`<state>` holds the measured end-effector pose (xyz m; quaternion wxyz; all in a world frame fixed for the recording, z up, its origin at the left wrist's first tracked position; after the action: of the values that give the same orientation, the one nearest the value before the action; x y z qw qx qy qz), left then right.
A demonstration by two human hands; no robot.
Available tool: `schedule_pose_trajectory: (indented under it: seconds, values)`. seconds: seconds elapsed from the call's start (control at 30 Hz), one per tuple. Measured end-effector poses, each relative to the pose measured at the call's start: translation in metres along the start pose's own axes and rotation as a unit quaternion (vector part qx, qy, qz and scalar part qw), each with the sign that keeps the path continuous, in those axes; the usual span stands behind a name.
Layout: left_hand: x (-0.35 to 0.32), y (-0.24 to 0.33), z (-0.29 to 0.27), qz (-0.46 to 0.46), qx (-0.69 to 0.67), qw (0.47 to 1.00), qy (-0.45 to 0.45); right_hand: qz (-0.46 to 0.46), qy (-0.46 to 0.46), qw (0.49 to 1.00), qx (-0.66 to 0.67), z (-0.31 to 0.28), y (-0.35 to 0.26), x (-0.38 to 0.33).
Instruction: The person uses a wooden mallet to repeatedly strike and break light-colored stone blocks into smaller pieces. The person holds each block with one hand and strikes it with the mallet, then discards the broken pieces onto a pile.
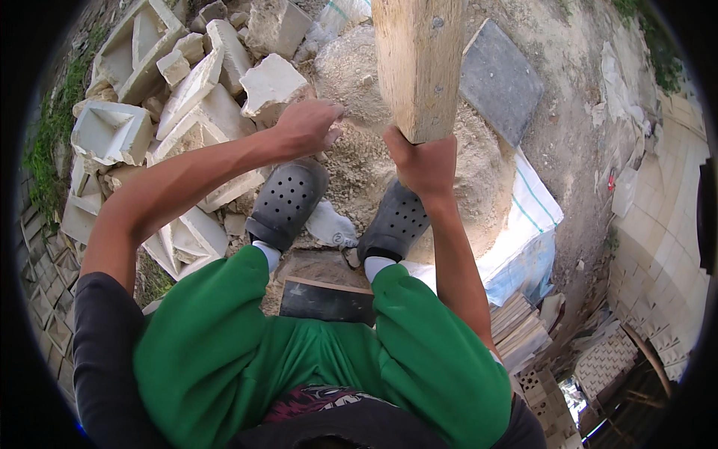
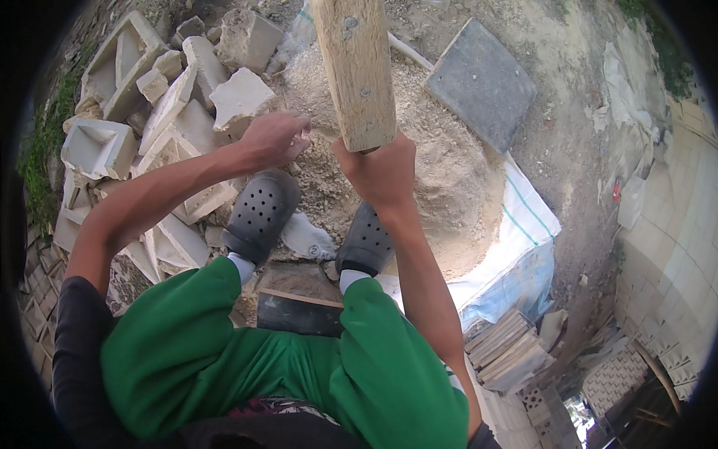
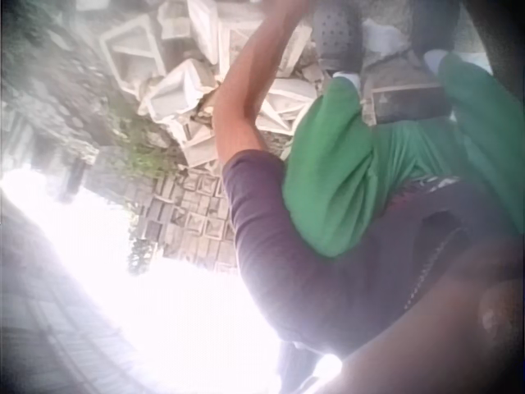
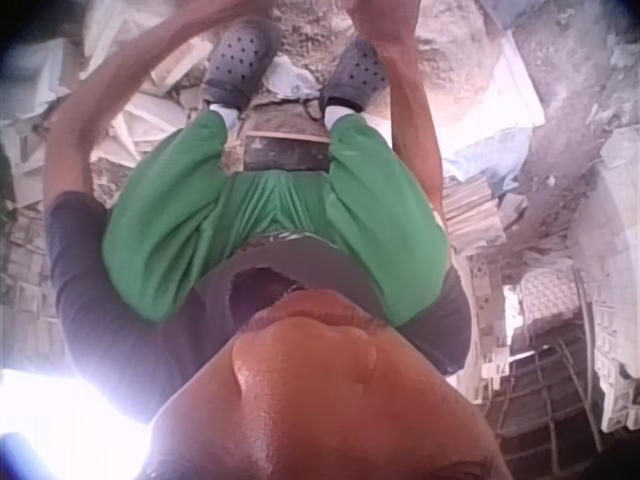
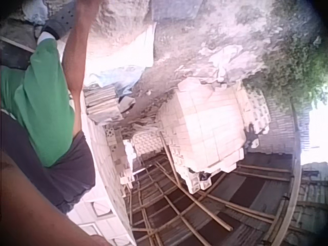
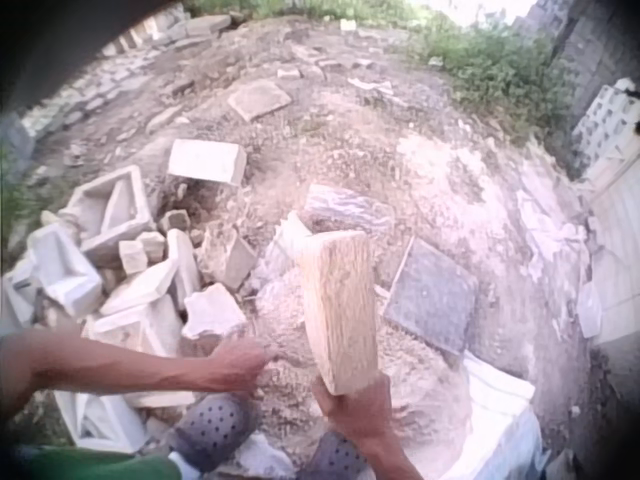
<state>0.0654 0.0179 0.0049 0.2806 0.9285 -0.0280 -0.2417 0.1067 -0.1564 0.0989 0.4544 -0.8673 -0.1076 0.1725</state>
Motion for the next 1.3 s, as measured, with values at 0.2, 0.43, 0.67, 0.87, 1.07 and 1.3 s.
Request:
schedule_pose_trajectory:
  seconds: [0.2,0.43,0.67,0.87,1.07,1.3]
  values:
    - [-0.016,0.001,0.035,0.042,0.139,0.989,-0.026,0.172,-0.085,0.981,-0.036,0.045,0.088,-0.008]
    - [-0.018,-0.036,0.025,-0.047,0.077,0.991,-0.098,0.119,-0.02,0.991,-0.058,0.014,0.036,-0.005]
    - [-0.016,-0.03,0.026,-0.025,0.031,0.998,-0.04,0.131,-0.029,0.985,-0.107,0.031,0.071,0.001]
    - [-0.03,-0.028,0.015,-0.008,0.021,0.999,-0.023,0.138,-0.03,0.989,-0.038,0.015,0.047,-0.005]
    - [-0.025,-0.023,0.02,0.034,0.006,0.999,-0.004,0.109,-0.072,0.988,-0.075,0.041,0.064,-0.007]
    - [-0.023,-0.025,0.018,-0.001,-0.021,1.0,0.005,0.118,-0.057,0.988,-0.085,0.016,0.028,-0.006]
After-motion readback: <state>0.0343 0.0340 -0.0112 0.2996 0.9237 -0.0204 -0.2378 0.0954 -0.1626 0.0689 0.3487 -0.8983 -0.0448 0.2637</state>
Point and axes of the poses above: each hand's wrist, its own x-axis towards the middle knuckle, its own z-axis out of the palm, y = z × x, the point moved 8 cm from there along x, towards the middle knuckle, and after that the axes turned 5 degrees about -z, right-handed, at the moved point
